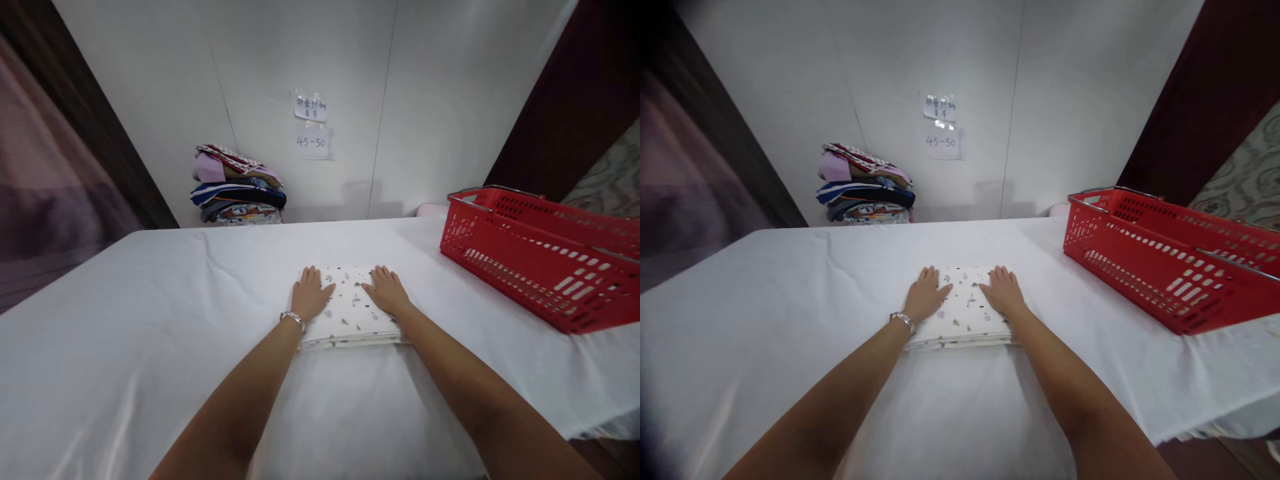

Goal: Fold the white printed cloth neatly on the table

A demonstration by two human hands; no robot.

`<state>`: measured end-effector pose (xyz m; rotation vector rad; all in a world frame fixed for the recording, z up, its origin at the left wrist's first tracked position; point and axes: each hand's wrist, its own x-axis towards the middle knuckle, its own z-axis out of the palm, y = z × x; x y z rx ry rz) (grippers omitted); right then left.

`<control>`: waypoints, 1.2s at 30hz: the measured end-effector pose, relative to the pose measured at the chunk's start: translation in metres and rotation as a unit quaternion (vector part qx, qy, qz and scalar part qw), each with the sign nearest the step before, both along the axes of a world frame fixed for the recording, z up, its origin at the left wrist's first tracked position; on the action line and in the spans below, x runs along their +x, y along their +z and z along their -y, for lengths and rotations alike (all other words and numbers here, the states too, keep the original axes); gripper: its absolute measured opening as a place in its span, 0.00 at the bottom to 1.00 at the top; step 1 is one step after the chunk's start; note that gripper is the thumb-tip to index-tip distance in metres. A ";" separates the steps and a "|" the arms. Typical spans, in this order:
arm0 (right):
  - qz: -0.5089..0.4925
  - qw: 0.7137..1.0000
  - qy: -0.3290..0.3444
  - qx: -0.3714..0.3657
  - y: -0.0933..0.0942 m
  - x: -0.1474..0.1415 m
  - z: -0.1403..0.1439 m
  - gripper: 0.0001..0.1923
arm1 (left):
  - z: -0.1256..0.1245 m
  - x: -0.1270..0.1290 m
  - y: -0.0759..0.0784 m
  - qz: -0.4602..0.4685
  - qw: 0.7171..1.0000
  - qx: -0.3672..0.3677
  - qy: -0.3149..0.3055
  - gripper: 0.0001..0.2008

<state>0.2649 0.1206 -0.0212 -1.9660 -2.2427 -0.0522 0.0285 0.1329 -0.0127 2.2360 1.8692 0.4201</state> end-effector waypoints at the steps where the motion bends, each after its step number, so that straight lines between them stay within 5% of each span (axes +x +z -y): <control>1: 0.001 1.000 0.000 0.002 0.001 0.000 0.000 0.33 | -0.001 0.000 -0.001 0.000 1.000 0.002 0.000 0.34; 9: 0.004 1.000 0.023 -0.013 0.025 -0.004 0.011 0.24 | -0.001 0.000 0.011 -0.008 0.999 -0.035 -0.023 0.33; 14: -0.031 0.995 0.086 -0.044 0.035 -0.002 0.048 0.18 | 0.033 -0.013 0.019 -0.004 0.997 -0.039 -0.063 0.30; 23: -0.151 0.975 0.155 0.054 0.026 0.000 0.108 0.20 | 0.110 -0.026 0.004 0.081 0.982 0.121 -0.120 0.17; 29: -0.183 0.932 0.248 0.190 0.007 -0.002 0.121 0.14 | 0.117 -0.018 0.000 0.033 0.953 0.204 -0.222 0.14; 36: -0.151 0.932 0.249 0.214 -0.004 0.004 0.119 0.15 | 0.114 -0.019 -0.004 0.020 0.942 0.231 -0.243 0.14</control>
